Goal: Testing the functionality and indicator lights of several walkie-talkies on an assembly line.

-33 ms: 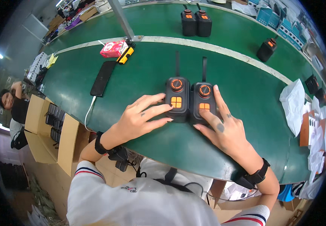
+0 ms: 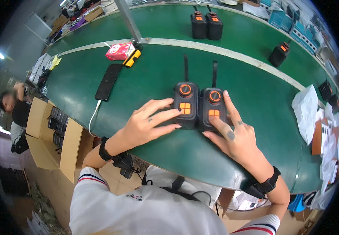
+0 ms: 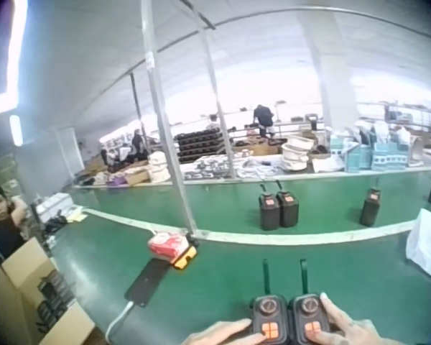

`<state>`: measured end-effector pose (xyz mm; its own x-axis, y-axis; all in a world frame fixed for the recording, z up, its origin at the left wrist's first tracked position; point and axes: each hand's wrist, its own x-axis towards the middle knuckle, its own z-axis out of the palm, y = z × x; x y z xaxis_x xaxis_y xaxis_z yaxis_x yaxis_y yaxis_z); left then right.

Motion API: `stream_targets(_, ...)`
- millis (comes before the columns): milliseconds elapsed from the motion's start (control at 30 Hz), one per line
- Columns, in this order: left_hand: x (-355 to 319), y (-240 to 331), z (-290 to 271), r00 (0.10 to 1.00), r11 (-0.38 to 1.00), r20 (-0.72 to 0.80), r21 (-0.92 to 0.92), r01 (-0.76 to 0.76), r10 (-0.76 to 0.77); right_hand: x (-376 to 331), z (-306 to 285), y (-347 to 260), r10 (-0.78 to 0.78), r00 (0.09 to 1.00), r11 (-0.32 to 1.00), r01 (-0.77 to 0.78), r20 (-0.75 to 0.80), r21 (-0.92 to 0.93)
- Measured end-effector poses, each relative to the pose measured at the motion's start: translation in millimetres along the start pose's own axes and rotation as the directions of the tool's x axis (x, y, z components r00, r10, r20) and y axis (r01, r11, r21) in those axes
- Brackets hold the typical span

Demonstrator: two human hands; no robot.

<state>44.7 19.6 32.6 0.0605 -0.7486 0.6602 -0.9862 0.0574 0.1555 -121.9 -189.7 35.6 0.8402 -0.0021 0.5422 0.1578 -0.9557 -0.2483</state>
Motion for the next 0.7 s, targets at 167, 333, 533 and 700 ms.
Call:
stream_targets(167,1.1,-14.1,-6.3,0.995,0.984,0.089,-0.166,0.065,-0.051,4.3,4.3,13.4,-0.116,0.992,0.993,0.116,-0.048,0.008)
stream_targets(333,4.1,-43.5,6.1,0.984,0.871,0.161,-0.491,0.018,0.070,2.9,14.6,22.4,-0.125,0.985,0.968,0.147,-0.115,0.205)
stream_targets(533,-0.1,-51.0,32.6,0.988,0.730,0.119,-0.683,0.008,0.100,-14.3,24.5,29.9,-0.074,0.994,0.953,0.095,-0.083,0.289)
stream_targets(700,1.2,-55.7,33.6,0.980,0.713,0.179,-0.698,0.065,0.086,-11.8,19.5,28.0,-0.050,0.998,0.960,0.056,-0.029,0.273)
